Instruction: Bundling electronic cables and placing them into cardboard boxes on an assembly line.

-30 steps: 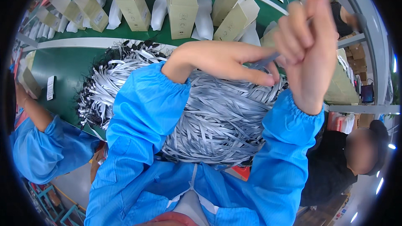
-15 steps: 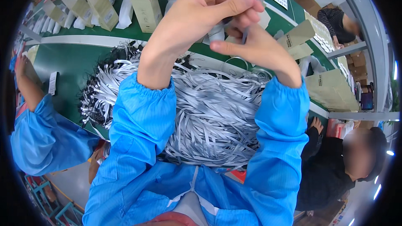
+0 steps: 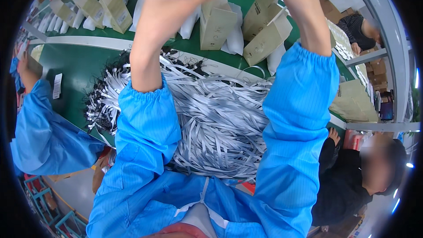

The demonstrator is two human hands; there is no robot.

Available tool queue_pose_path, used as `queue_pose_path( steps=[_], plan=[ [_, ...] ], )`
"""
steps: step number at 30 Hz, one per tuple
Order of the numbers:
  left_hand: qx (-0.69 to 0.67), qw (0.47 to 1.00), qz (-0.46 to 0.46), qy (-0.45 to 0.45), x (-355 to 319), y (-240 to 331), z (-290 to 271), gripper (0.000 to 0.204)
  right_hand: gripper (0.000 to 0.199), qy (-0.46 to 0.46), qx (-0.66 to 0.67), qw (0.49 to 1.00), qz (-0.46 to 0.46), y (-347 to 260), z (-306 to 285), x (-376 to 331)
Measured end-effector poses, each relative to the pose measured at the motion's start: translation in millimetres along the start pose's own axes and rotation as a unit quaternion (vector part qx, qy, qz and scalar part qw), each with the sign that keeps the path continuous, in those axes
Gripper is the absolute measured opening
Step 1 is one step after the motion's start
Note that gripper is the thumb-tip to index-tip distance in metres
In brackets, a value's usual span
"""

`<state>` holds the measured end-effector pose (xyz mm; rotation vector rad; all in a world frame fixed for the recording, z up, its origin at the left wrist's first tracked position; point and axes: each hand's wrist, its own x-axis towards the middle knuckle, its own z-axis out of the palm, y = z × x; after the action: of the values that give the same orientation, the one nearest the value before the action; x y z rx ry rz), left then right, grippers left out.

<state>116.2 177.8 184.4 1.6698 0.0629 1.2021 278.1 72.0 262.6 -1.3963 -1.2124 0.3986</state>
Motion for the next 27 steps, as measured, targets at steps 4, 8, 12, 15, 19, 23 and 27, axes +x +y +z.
queue_pose_path(
  steps=[4,8,12,15,19,23,27],
  plan=[
    [0.233,0.971,-0.036,0.037,-15.8,-36.5,22.5,0.102,0.030,0.036,-0.033,0.999,0.009,16.3,-14.4,25.0],
    [0.335,0.937,-0.093,0.023,-18.6,-77.7,34.3,0.126,0.029,0.052,-0.008,0.999,-0.004,27.7,-32.3,32.6],
    [0.240,0.960,-0.131,-0.062,-14.0,-93.5,27.8,0.129,0.031,0.036,-0.138,0.990,0.011,44.0,-33.4,26.1],
    [0.206,0.958,-0.173,-0.098,-11.0,-91.6,24.1,0.127,0.027,-0.039,-0.350,0.933,0.072,60.9,-26.6,19.6],
    [0.216,0.959,-0.159,-0.090,-11.8,-86.3,24.7,0.127,0.036,-0.300,-0.299,0.895,0.139,70.4,-26.1,20.5],
    [0.210,0.959,-0.163,-0.098,-12.0,-87.6,24.7,0.127,0.045,-0.368,-0.233,0.897,0.075,70.1,-28.0,24.4],
    [0.181,0.962,-0.176,-0.105,-11.2,-90.4,22.8,0.126,0.050,-0.308,-0.285,0.903,0.094,70.3,-18.8,16.8]
  ],
)
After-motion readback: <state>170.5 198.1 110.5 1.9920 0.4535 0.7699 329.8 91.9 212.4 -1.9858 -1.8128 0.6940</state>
